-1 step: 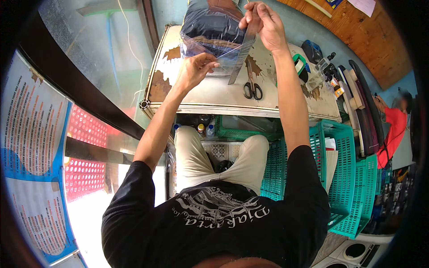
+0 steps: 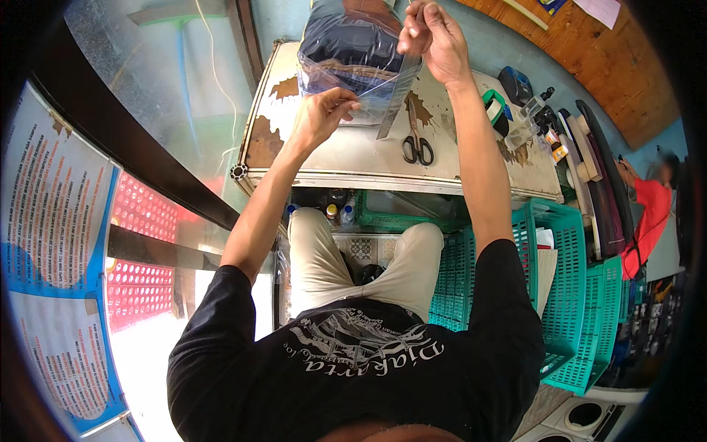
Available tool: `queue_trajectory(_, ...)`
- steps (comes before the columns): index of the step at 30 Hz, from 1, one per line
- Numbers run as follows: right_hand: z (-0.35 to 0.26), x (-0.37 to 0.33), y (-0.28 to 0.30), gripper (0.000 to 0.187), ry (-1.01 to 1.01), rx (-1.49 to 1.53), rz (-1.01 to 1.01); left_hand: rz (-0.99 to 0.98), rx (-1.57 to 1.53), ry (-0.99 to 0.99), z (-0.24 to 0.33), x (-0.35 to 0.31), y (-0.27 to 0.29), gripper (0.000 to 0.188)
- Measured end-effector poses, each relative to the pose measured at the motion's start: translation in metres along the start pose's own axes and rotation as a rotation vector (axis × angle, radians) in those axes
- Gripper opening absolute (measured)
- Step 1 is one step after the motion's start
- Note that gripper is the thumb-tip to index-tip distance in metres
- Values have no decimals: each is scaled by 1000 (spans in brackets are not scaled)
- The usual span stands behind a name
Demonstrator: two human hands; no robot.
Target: The person tapes a plastic bag containing clothes, places it in a basket, and then folds dark and light colored shirts on a table, spraying them with a liquid from a bottle.
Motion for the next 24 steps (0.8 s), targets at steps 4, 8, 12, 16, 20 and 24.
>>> queue_trajectory(4,1,4,1,41,14,175,52,55,113,-17,18,-9,-5,15)
queue_trajectory(8,0,7,7,43,33,89,85,180,134,-66,17,-15,-12,10)
queue_trajectory(12,0,10,7,43,48,87,71,324,82,-123,22,-21,-20,7)
queue_trajectory(16,-1,10,5,42,55,111,38,434,443,-223,30,-31,-30,12)
queue_trajectory(20,-2,10,5,41,62,80,45,504,301,-184,33,-30,-29,7)
queue_trajectory(24,-1,12,2,41,71,38,78,458,277,-167,24,-22,-23,16)
Point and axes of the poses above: each hand's wrist, its own x-axis towards the middle knuckle, its own y-axis out of the back of the hand, z = x × y, the point moved 2 cm from there along x, towards the middle knuckle
